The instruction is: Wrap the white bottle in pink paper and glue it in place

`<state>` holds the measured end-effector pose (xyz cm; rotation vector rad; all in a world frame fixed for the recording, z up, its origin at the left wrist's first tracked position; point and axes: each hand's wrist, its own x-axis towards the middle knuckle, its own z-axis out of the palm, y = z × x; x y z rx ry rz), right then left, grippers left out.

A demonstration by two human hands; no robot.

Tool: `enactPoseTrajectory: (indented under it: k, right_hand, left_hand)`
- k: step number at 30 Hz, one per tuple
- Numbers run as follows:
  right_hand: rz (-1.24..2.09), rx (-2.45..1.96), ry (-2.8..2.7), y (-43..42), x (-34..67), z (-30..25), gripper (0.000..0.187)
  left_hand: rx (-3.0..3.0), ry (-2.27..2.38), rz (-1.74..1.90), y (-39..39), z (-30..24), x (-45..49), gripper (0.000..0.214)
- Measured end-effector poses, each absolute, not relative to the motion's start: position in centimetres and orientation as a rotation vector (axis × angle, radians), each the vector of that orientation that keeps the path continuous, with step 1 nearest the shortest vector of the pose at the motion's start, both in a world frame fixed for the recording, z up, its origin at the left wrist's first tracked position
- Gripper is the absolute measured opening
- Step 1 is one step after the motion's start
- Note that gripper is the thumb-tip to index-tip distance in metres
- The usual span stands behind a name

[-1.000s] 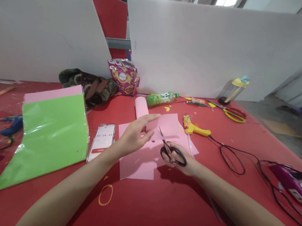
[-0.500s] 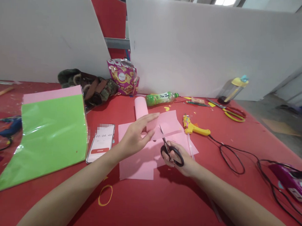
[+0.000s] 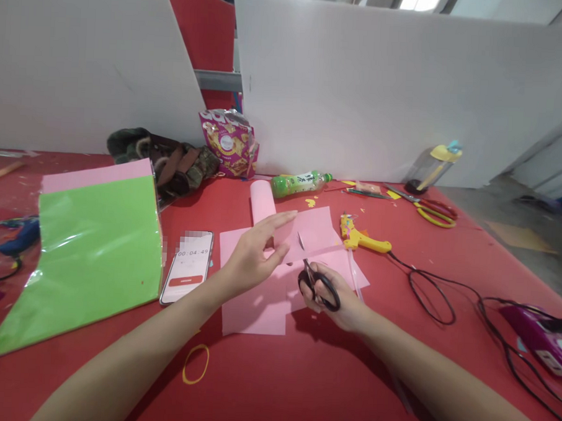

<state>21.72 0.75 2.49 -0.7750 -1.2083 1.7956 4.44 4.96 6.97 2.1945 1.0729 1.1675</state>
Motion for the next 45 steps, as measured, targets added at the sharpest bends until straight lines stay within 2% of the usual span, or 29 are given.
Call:
enactPoseTrajectory:
  k: [17,22,29,45]
  right_hand:
    - [1.726,-0.832,-1.214,1.0,21.8,2.2,0.043]
    - [1.719,-0.916,-1.262,1.2,21.9,1.9,0.040]
    - [1.674,-0.990,-1.346,1.1,21.9,2.2,0.033]
    - [1.782,-0.941,-1.259,0.9,22.1,1.7,0.030]
  left_hand:
    - [2.121,1.078,1.203,4.7,6.5,4.7,0.045]
    - [1.957,1.206,1.268,5.2,7.2,4.0,0.038]
    - [1.892,1.295,1.061,5.8,8.1,3.2,0.012]
    - [1.896,1.302,0.932,5.4,8.9,3.4,0.006]
